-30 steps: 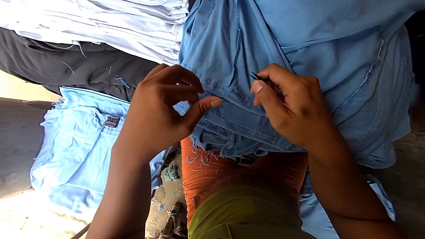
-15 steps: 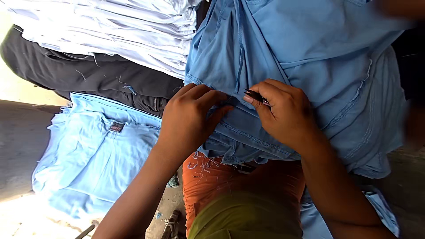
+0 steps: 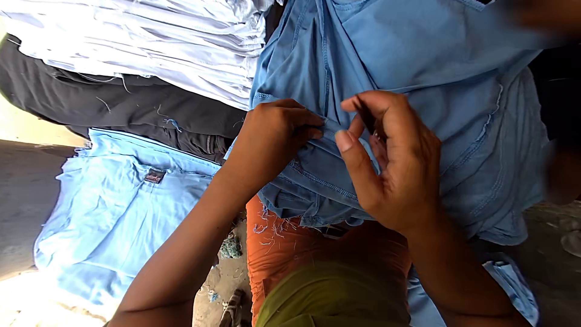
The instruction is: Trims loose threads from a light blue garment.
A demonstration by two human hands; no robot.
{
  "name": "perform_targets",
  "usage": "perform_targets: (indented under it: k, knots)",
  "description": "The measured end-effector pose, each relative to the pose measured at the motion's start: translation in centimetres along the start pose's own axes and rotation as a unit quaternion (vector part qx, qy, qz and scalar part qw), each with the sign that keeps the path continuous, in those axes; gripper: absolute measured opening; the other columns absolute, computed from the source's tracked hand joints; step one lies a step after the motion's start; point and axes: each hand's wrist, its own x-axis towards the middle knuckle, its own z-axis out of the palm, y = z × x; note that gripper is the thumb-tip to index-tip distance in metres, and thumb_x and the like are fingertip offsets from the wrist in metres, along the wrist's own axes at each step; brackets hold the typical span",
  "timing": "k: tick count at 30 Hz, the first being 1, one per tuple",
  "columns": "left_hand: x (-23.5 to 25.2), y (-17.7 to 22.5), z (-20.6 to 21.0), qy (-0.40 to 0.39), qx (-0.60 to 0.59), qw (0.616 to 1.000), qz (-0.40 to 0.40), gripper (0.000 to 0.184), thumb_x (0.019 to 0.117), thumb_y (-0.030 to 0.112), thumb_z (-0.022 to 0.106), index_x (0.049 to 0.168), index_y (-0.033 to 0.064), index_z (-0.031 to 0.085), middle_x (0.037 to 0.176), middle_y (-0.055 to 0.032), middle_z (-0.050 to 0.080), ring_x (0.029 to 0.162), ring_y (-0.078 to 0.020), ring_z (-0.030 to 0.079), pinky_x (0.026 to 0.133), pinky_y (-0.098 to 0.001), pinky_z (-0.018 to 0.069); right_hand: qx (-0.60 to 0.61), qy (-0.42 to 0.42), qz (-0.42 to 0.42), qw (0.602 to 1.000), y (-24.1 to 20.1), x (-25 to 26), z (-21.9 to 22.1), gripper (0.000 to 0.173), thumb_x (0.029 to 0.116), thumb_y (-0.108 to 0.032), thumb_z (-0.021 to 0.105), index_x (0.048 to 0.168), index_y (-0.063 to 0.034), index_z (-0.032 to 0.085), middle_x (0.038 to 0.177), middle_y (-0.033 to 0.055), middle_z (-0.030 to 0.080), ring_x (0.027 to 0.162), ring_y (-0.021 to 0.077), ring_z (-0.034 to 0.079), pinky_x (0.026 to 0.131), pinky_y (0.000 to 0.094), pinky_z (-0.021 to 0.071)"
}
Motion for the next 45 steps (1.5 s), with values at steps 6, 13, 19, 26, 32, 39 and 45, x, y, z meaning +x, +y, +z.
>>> perform_targets:
  k: [6,13,19,26,32,39,45]
  knots:
    - [-0.2,0.1,0.0,0.017,0.05,0.999,0.006,0.02,0.1043,0.018,0.055,0.104,0.0068,0.071,0.092,-0.0092,0.072,0.084,-0.021,0.071,0.074,-0.0362,0.0561,-0.081,-0.056,0.011,0.995,3.2,-0.4,2.4,0.025,0.1038,-0.021,0.051,0.103,-0.0007,0.067,0.076,0.0104,0.063,0.066,0.023,0.062,0.055,0.0376,0.0468]
    - [0.1,0.5,0.7,0.044,0.11,0.993,0.017,0.022,0.1063,0.021,0.049,0.105,0.0056,0.064,0.081,-0.0092,0.069,0.075,-0.0252,0.07,0.062,-0.0405,0.0508,-0.155,-0.085,0.004,0.984,2.8,0.5,2.7,0.026,0.1037,-0.024,0.049,0.098,-0.0045,0.065,0.068,0.0074,0.056,0.055,0.0242,0.057,0.045,0.0382,0.0375]
    - [0.3,0.4,0.7,0.055,0.124,0.991,0.023,0.022,0.1064,0.021,0.049,0.104,0.0064,0.065,0.078,-0.008,0.068,0.071,-0.0241,0.068,0.059,-0.0391,0.0484,-0.171,-0.084,-0.001,0.982,2.5,0.7,2.8,0.023,0.1018,-0.021,0.05,0.094,-0.0071,0.067,0.065,0.0055,0.052,0.051,0.0229,0.055,0.042,0.0364,0.0337]
    - [-4.4,2.1,-1.1,0.004,0.013,1.0,-0.01,0.017,0.1007,0.014,0.06,0.102,0.0065,0.075,0.092,-0.0041,0.074,0.086,-0.0136,0.07,0.08,-0.0293,0.0561,0.02,-0.043,0.054,0.997,3.9,1.1,1.6,0.03,0.1064,-0.028,0.048,0.11,-0.003,0.065,0.087,0.0061,0.056,0.064,0.0112,0.051,0.052,0.0262,0.0397]
    - [-10.6,0.7,-5.6,-0.292,-0.186,0.938,-0.02,0.029,0.1033,0.04,0.058,0.115,0.0188,0.074,0.1,0.0089,0.073,0.088,0.0044,0.066,0.078,-0.015,0.0555,0.021,-0.052,-0.004,0.998,3.3,1.2,1.2,0.023,0.0954,-0.016,0.065,0.114,-0.004,0.072,0.091,0.009,0.068,0.07,0.0152,0.061,0.056,0.0284,0.0476]
    - [-1.6,3.4,-2.8,0.071,-0.034,0.991,-0.109,0.054,0.092,0.043,0.073,0.12,-0.0012,0.064,0.106,-0.0126,0.07,0.091,-0.02,0.071,0.074,-0.0379,0.0601,0.107,-0.024,-0.029,0.994,3.1,2.5,-2.4,0.021,0.1002,-0.019,0.065,0.109,-0.0018,0.073,0.088,0.0034,0.066,0.07,-0.0021,0.053,0.06,0.0101,0.0414]
    - [-0.7,3.1,0.2,0.168,-0.05,0.984,-0.022,0.017,0.1016,0.011,0.063,0.108,-0.0016,0.071,0.093,-0.0082,0.074,0.081,-0.0075,0.071,0.078,-0.0223,0.0597,0.03,-0.033,-0.096,0.994,4.3,3.8,-5.9,0.02,0.0988,-0.015,0.064,0.112,-0.006,0.076,0.086,0.0053,0.064,0.073,0.0055,0.057,0.063,0.0163,0.0449]
